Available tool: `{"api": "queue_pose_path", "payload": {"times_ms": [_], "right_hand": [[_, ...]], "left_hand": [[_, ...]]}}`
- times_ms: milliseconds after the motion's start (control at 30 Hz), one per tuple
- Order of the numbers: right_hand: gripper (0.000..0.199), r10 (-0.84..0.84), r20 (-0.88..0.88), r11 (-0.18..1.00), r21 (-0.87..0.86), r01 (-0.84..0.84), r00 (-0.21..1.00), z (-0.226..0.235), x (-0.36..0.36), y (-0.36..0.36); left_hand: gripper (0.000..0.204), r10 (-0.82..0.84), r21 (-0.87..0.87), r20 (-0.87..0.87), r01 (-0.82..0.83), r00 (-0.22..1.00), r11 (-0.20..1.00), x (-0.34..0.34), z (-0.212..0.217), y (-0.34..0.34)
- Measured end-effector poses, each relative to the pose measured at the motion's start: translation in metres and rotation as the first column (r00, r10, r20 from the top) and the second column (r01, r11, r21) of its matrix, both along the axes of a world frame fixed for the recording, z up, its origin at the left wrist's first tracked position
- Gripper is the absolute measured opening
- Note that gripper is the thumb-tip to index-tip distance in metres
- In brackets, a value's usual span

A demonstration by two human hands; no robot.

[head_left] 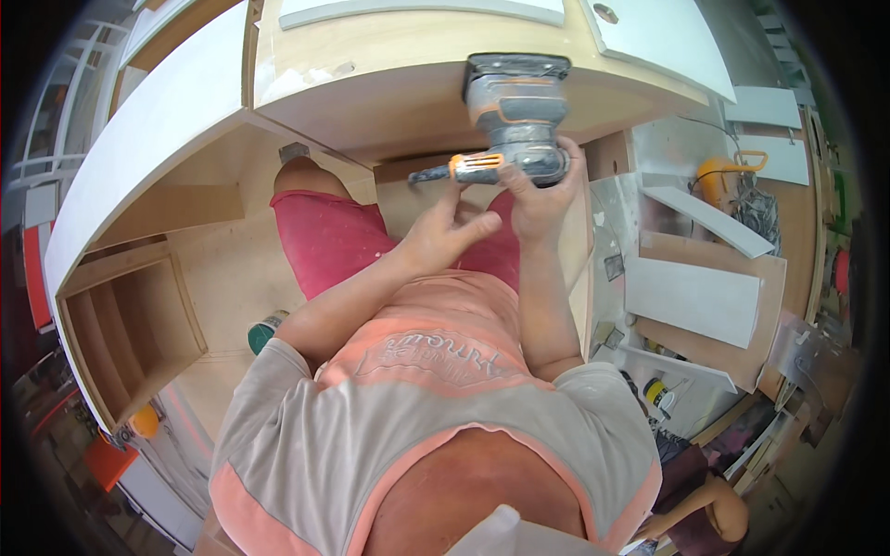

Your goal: Using an electric orbital sander to smooth the surface of a wooden cabinet structure.

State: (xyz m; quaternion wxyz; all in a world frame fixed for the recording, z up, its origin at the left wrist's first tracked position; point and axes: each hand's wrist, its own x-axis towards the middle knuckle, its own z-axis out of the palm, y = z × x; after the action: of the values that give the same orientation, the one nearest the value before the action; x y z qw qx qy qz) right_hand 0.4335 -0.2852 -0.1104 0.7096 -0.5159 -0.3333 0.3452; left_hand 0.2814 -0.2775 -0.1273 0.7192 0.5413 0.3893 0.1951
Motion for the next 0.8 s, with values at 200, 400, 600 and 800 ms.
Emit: {"api": "queue_pose_path", "payload": {"times_ms": [200, 400, 600, 800], "right_hand": [[0.088, 0.038, -0.008, 0.999, 0.025, -0.038, 0.999, -0.02, -0.031, 0.007], [0.098, 0.062, -0.119, 0.998, 0.024, -0.06, 0.991, -0.027, -0.021, 0.013], [0.097, 0.119, 0.16, 0.987, 0.088, -0.134, 0.98, 0.013, -0.02, 0.012], [0.096, 0.114, 0.332, 0.993, -0.043, -0.105, 0.936, -0.042, -0.027, 0.014]], "left_hand": [[0.074, 0.377, -0.521, 0.429, -0.116, 0.821, 0.846, -0.005, -0.004, 0.022], [0.057, 0.296, -0.418, 0.546, -0.051, 0.784, 0.907, 0.01, 0.0, 0.042], [0.047, 0.313, -0.41, 0.698, 0.001, 0.645, 0.912, 0.004, -0.007, 0.032], [0.048, 0.392, -0.451, 0.625, -0.097, 0.675, 0.887, -0.007, -0.035, 0.028]]}}
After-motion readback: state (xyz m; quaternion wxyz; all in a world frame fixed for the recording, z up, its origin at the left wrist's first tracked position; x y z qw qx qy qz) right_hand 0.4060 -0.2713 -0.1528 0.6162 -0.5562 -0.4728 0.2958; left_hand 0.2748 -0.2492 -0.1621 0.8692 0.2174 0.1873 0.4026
